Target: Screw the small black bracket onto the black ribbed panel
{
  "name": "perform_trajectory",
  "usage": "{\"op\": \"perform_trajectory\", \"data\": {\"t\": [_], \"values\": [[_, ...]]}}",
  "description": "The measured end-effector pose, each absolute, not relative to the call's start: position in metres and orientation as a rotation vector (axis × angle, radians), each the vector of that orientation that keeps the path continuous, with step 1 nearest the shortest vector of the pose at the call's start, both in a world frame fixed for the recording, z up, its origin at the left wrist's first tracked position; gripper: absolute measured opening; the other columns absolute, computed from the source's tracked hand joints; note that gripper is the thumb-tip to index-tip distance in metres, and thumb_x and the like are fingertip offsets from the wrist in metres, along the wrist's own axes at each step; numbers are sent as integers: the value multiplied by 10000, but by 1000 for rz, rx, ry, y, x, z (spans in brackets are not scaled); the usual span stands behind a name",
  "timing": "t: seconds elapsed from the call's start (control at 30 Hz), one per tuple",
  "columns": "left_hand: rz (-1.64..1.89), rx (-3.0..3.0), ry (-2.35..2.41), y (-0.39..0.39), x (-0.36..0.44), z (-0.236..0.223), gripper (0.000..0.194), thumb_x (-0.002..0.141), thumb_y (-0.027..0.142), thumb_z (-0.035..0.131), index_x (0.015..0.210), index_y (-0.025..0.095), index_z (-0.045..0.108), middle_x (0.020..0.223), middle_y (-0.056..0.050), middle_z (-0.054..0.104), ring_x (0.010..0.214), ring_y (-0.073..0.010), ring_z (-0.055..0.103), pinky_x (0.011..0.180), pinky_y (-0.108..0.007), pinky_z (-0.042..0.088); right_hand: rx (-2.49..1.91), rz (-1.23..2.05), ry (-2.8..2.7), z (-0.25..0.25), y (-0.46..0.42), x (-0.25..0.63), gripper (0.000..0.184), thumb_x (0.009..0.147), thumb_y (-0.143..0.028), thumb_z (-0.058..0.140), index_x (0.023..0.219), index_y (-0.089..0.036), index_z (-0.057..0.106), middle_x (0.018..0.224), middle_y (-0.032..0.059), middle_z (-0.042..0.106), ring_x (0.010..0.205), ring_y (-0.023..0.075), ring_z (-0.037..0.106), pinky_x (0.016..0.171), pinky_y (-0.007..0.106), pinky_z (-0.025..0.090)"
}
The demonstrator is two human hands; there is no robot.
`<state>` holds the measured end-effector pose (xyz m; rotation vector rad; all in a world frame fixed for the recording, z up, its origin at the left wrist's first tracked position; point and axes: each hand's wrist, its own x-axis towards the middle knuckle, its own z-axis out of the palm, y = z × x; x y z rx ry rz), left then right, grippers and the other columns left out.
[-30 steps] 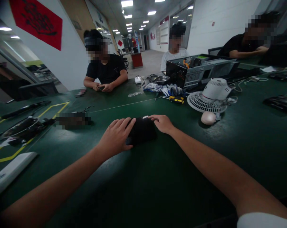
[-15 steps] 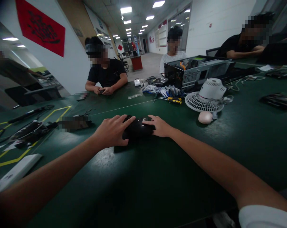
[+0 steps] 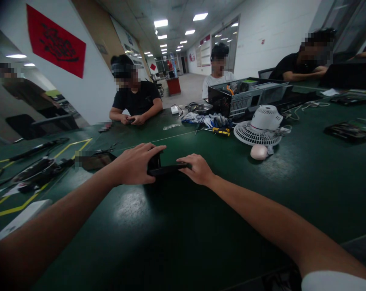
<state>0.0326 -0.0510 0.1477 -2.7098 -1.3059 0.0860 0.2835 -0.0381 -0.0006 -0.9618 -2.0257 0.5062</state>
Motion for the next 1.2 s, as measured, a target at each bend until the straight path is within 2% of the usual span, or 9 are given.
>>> {"op": "perform_trajectory", "data": {"t": [0.2,0.33,0.43,0.57,0.7,0.83,1.0,1.13,1.2], "values": [[300,-2857,-1535,-18,30,178,868,711,465,684,1543,248,566,1392,-130,724,1206,-368,705,1029,-486,561,-967,756,-1871,-2,-43,263,507,1060,-606,497,1358,-218,629,1137,93,770,956,241,727,812,380,564],[335,-3140,-1739,10,27,171,834,685,416,608,1496,220,595,1256,-75,791,1057,-289,761,888,-377,624,-1035,828,-1773,-5,-39,257,521,1038,-615,534,1369,-215,578,1207,111,765,1062,269,727,905,418,571],[241,-3326,-1823,26,24,155,707,674,381,574,1362,260,685,1223,-46,810,1058,-286,768,866,-382,640,-1098,880,-1741,-5,-38,260,483,1028,-590,569,1333,-216,595,1204,125,775,1058,281,738,917,437,577],[368,-3347,-2312,43,21,131,478,624,374,602,1072,287,745,1006,-37,830,871,-301,786,752,-421,655,-1187,931,-1709,-6,-36,262,438,1020,-538,603,1297,-200,632,1203,146,783,1053,282,750,897,437,587],[379,-3223,-2743,59,17,115,293,526,361,688,800,258,686,771,-53,779,807,-339,778,713,-442,654,-1243,949,-1694,-6,-33,261,390,1012,-512,613,1220,-194,696,1177,123,794,1027,259,754,852,403,585],[432,-3204,-2859,65,12,112,259,499,324,737,741,247,689,722,-56,769,761,-329,768,682,-425,642,-1317,899,-1728,-4,-36,259,370,981,-558,641,1002,-208,757,995,80,801,854,231,738,719,359,533],[351,-3243,-2838,60,12,119,224,510,288,755,724,240,711,730,-54,778,711,-304,757,646,-397,625,-1407,765,-1783,-3,-38,263,617,978,-750,510,696,-222,664,707,34,685,643,192,623,612,334,406],[277,-3302,-2778,52,15,126,260,521,275,755,779,245,762,777,-64,793,692,-299,755,610,-383,614,-1529,623,-1723,-5,-23,282,675,1074,-680,273,898,-237,751,801,26,705,774,192,663,692,321,449],[184,-3376,-2677,48,18,130,273,525,249,752,798,262,773,815,-61,806,713,-305,763,611,-388,615,-1670,540,-1653,-5,-9,301,583,1077,-623,334,1117,-245,777,871,34,739,842,207,688,737,331,479]]}}
